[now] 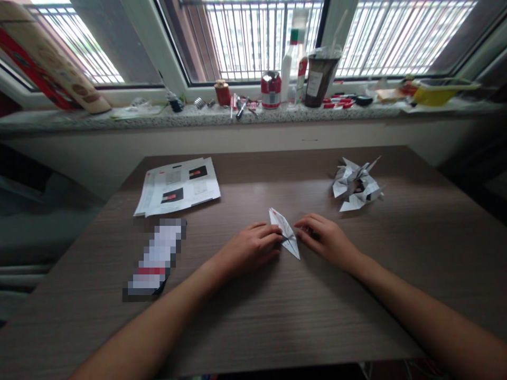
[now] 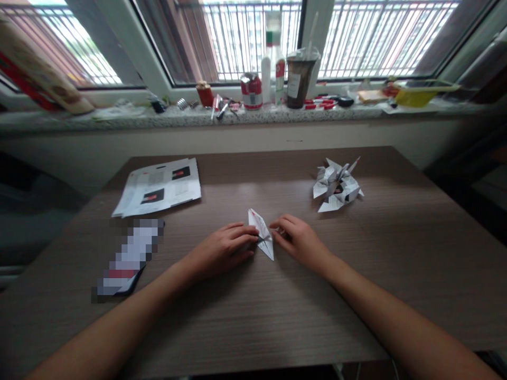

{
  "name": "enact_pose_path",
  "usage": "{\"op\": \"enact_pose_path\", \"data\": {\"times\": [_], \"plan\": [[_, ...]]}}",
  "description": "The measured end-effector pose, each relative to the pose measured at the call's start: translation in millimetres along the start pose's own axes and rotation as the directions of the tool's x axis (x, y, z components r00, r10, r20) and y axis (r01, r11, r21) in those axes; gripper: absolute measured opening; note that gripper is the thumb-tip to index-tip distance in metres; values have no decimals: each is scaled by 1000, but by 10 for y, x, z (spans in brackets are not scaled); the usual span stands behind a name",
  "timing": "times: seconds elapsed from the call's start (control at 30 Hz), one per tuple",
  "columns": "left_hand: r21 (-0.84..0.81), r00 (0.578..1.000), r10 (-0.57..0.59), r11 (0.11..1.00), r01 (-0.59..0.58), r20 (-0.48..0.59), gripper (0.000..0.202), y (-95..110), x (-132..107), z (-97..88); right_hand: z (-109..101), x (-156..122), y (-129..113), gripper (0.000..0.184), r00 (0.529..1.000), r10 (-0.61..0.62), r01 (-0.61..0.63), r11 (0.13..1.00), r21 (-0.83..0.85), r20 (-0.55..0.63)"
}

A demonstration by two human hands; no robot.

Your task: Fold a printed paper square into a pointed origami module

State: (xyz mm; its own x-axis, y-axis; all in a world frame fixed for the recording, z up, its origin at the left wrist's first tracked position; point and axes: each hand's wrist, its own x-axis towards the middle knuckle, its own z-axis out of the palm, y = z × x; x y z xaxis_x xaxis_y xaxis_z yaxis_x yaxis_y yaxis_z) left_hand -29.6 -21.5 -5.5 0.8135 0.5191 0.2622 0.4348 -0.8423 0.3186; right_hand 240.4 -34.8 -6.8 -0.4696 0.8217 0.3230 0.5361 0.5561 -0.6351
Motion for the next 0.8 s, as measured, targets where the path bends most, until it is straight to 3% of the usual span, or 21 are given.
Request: {"op": "enact_pose_path", "data": {"times": [0.17,0.33,0.57,0.8], "plan": [[-67,999,7,998,-5,31,31,14,4,14,53,39,-9,12,996,88,-89,996,-33,-21],[-53,1000,-17,998,16,-24,27,47,23,20,109,43,39,7,993,113,-114,993,-43,-17],[8,970,-194,980,197,-149,13,101,102,110,184,54,36,13,990,138,-140,988,-61,-36],[0,911,-362,929,370,-198,35,114,117,116,194,59,55,14,987,155,-156,987,-28,-31]]}}
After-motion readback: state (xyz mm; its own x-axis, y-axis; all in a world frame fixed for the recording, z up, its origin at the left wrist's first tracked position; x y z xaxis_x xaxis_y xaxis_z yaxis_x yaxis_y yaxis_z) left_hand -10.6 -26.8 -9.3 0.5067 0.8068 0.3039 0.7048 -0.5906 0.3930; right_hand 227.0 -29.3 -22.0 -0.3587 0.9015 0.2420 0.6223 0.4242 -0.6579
